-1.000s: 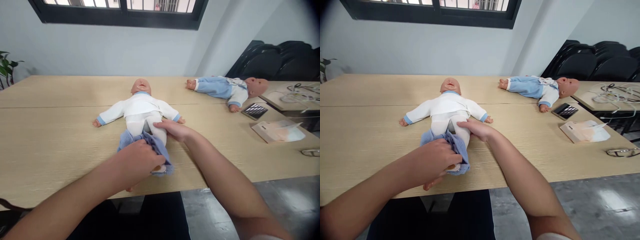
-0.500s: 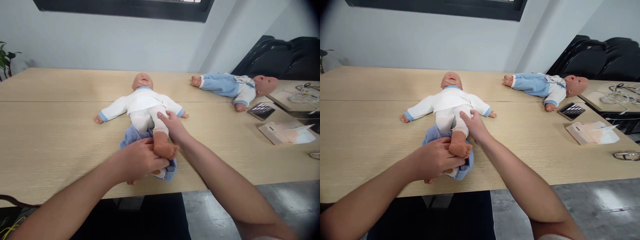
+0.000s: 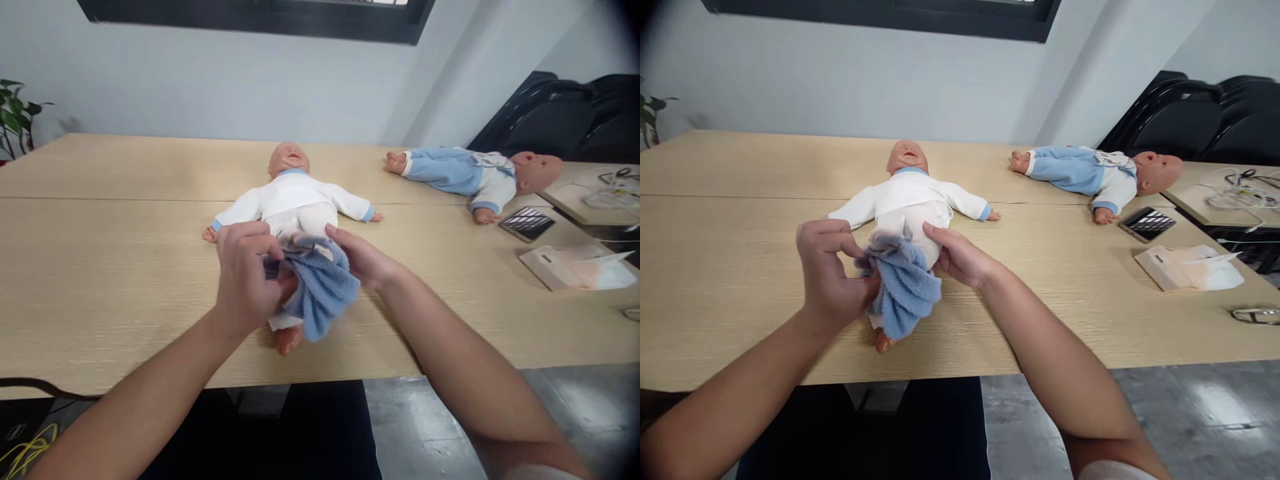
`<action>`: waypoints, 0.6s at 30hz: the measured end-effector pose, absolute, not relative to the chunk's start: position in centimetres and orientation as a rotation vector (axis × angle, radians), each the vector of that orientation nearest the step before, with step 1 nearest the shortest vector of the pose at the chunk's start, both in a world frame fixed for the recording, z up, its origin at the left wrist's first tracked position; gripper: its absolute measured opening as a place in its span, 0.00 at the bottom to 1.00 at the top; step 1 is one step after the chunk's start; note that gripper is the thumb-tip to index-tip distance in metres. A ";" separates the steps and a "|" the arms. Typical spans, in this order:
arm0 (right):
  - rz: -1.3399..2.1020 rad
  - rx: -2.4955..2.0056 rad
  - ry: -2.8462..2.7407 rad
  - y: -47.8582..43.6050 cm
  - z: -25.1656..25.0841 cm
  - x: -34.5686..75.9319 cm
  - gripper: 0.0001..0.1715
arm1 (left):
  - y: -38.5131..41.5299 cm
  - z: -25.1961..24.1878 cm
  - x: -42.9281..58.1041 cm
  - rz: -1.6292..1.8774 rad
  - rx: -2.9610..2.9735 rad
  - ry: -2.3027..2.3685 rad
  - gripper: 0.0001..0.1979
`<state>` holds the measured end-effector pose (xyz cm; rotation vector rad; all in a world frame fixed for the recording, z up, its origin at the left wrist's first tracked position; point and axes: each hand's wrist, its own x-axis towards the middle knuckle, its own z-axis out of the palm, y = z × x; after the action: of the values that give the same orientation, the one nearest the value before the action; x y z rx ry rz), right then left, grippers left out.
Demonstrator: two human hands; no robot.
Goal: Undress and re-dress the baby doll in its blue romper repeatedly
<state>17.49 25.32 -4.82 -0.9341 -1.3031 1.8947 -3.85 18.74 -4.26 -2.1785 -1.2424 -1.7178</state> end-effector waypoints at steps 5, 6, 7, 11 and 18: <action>1.934 -0.839 -1.348 25.3 -4.8 18.4 0.21 | 18.6 -4.5 -4.1 -1.898 -2.307 -1.154 0.17; 1.923 -0.837 -1.324 25.3 -5.0 18.2 0.20 | 18.7 -4.5 -4.0 -1.902 -2.313 -1.123 0.16; 1.920 -0.833 -1.288 25.2 -5.1 17.8 0.20 | 18.8 -4.5 -3.9 -1.904 -2.313 -1.091 0.14; 1.942 -0.772 -1.160 25.0 -4.9 16.5 0.17 | 19.4 -4.3 -4.1 -1.921 -2.344 -0.949 0.07; 1.712 -0.869 -1.234 25.2 -4.8 16.0 0.24 | 19.5 -4.2 -4.3 -1.677 -2.390 -0.966 0.04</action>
<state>15.97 25.18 -4.79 -0.8690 -1.2340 1.7117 -4.34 19.50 -4.21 -2.3897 -0.9656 -1.6767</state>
